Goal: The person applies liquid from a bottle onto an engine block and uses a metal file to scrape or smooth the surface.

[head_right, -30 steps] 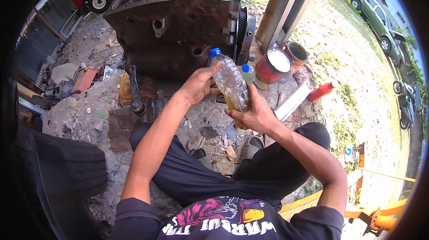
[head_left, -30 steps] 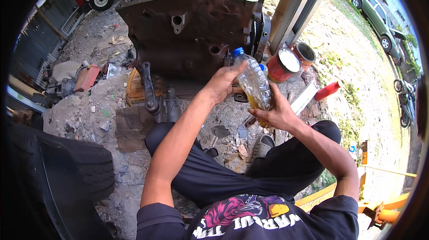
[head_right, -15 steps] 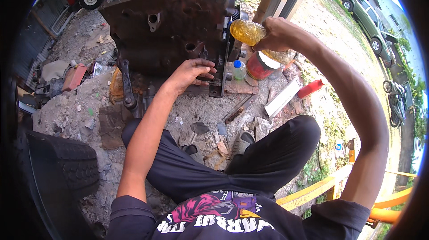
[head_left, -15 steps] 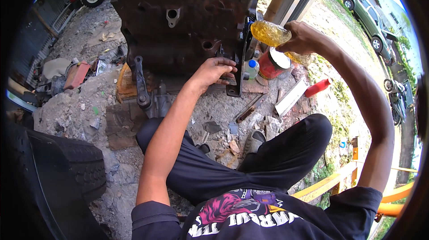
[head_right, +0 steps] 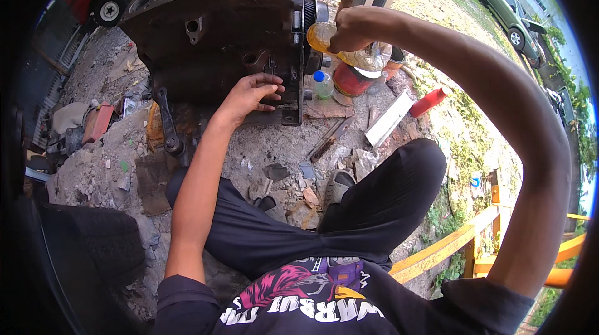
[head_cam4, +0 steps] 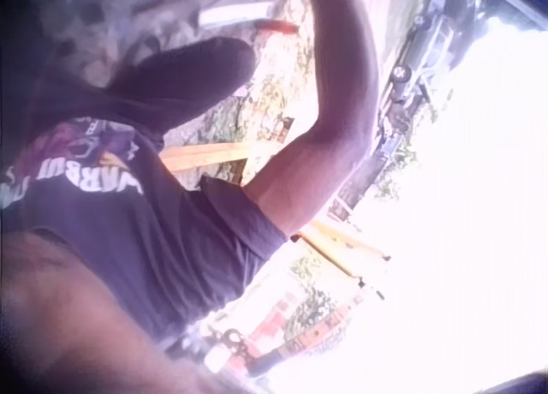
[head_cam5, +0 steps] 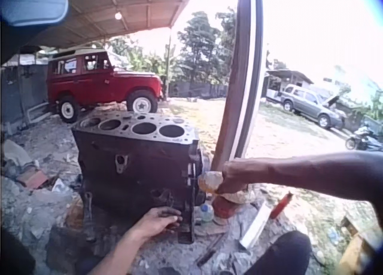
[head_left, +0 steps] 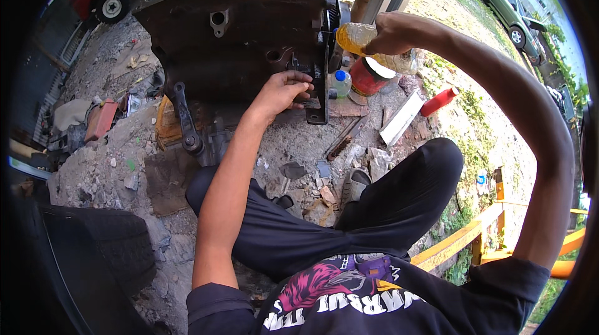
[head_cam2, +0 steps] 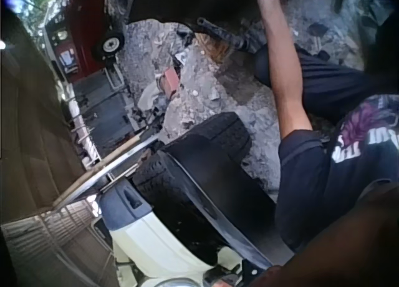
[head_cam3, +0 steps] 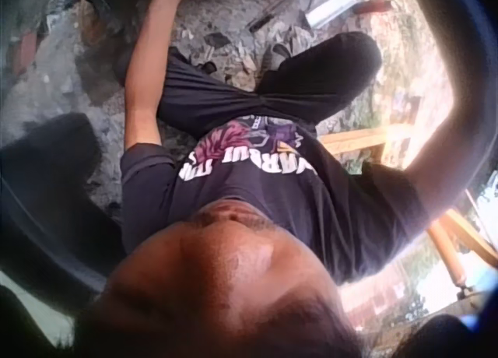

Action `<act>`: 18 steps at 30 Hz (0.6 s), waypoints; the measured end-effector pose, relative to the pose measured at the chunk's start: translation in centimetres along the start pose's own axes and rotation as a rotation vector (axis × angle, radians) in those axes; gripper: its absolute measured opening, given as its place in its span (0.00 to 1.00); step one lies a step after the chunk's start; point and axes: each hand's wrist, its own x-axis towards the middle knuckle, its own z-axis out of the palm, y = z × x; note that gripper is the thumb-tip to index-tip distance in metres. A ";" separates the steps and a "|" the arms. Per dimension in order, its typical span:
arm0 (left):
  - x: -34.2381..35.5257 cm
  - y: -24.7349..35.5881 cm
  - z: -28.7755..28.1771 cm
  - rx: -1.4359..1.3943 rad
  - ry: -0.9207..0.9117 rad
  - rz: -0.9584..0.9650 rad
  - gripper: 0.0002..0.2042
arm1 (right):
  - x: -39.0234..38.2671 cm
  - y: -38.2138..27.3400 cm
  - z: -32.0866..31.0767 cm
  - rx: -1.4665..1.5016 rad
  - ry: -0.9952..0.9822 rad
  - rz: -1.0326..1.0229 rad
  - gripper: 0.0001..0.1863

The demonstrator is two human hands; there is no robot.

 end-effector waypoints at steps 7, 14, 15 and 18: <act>0.1 -0.6 1.8 0.090 -0.011 -0.071 0.22 | 2.0 3.0 11.6 0.944 -0.239 0.118 0.41; 0.1 -0.5 3.3 0.095 -0.013 -0.063 0.30 | -0.2 -2.3 18.7 2.047 -0.338 0.102 0.23; 0.0 -0.6 3.2 0.098 -0.004 -0.077 0.31 | -0.3 -3.5 18.9 2.088 -0.307 0.146 0.22; 0.1 -0.7 3.5 0.082 0.012 -0.104 0.32 | -1.2 -5.0 18.7 2.270 -0.317 0.103 0.21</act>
